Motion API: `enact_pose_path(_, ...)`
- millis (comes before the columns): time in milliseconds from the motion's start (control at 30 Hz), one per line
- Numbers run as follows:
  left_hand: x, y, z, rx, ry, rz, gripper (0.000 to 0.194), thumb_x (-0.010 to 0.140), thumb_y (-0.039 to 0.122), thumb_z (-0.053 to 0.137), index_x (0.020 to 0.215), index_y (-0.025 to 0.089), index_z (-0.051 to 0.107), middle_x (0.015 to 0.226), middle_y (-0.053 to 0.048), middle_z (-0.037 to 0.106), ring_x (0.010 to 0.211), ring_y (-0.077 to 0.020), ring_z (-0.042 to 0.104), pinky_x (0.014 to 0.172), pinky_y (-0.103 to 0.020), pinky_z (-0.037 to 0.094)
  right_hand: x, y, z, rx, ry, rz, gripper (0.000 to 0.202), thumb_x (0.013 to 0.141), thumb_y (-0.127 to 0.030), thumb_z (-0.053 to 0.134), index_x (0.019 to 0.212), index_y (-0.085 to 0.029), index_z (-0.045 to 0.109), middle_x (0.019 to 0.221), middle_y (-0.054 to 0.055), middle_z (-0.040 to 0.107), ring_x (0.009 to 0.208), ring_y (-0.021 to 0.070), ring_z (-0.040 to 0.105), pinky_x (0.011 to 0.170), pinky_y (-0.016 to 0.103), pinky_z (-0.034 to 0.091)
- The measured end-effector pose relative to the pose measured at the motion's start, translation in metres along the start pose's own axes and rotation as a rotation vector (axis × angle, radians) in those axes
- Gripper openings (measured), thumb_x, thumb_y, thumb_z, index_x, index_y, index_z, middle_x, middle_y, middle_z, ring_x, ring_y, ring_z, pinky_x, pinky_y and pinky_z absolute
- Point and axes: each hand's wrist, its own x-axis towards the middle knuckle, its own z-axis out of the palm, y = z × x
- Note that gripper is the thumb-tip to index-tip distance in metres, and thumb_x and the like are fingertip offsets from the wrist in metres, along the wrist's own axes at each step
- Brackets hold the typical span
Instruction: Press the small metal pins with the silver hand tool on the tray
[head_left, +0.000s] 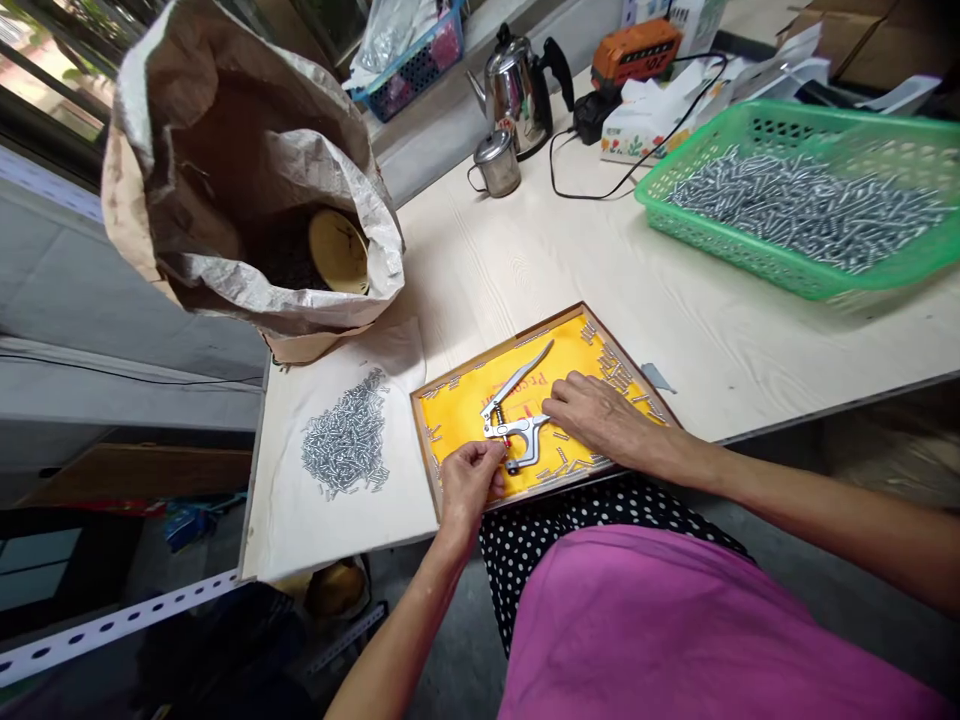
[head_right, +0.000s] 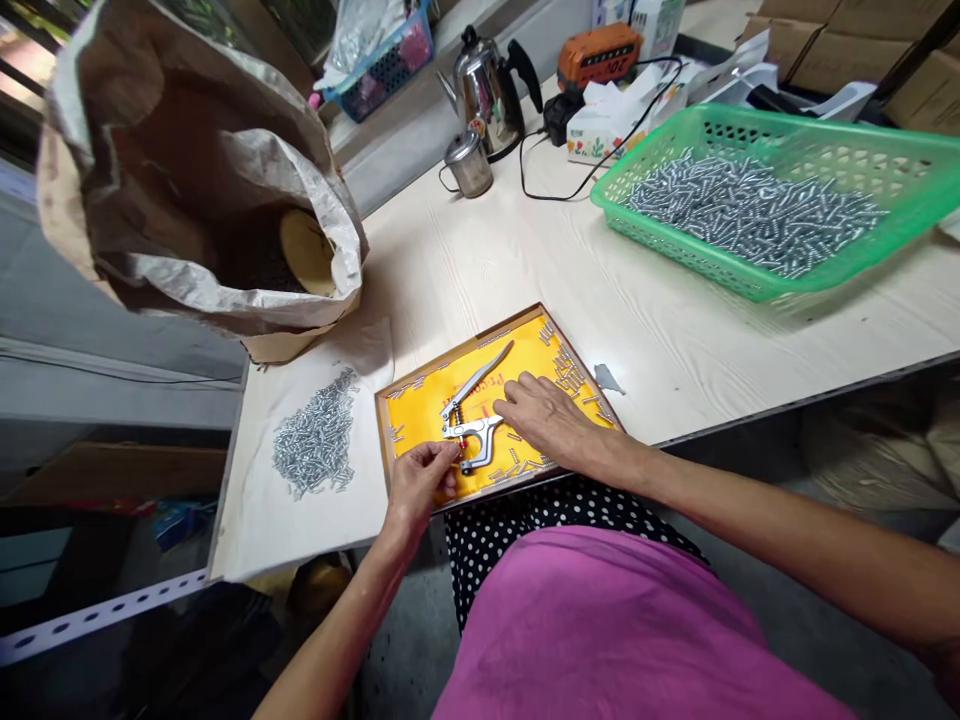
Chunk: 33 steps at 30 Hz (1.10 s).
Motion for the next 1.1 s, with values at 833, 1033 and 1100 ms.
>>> enact_pose_path(833, 0.006, 0.007, 0.000, 0.132, -0.071, -0.188, 0.037, 0.069, 0.046, 0.083, 0.070, 0.014, 0.066, 0.043, 0.004, 0.054, 0.034, -0.0079, 0.047, 0.039, -0.019, 0.040, 0.002, 0.003, -0.003, 0.039, -0.069, 0.016, 0.008, 0.097, -0.022, 0.055, 0.096, -0.019, 0.063, 0.098, 0.010, 0.061, 0.091, 0.0243, 0.049, 0.073, 0.037, 0.036)
enact_pose_path(1033, 0.005, 0.007, -0.002, 0.169, -0.099, -0.185, 0.036, 0.070, 0.046, 0.082, 0.066, 0.014, 0.064, 0.044, 0.003, 0.054, 0.035, -0.0081, 0.049, 0.039, -0.019, 0.040, 0.017, 0.023, -0.019, 0.073, -0.068, -0.002, 0.060, 0.083, -0.046, 0.076, 0.130, -0.017, 0.054, 0.141, 0.017, 0.052, 0.113, 0.0341, 0.050, 0.088, 0.046, 0.044)
enact_pose_path(1100, 0.005, 0.007, -0.002, 0.185, -0.117, -0.181, 0.036, 0.069, 0.046, 0.082, 0.065, 0.014, 0.064, 0.044, 0.004, 0.052, 0.035, -0.0076, 0.047, 0.039, -0.019, 0.039, 0.021, 0.027, -0.021, 0.045, -0.083, 0.000, 0.064, 0.083, -0.050, 0.075, 0.134, -0.018, 0.053, 0.149, 0.019, 0.046, 0.115, 0.0356, 0.049, 0.089, 0.048, 0.044)
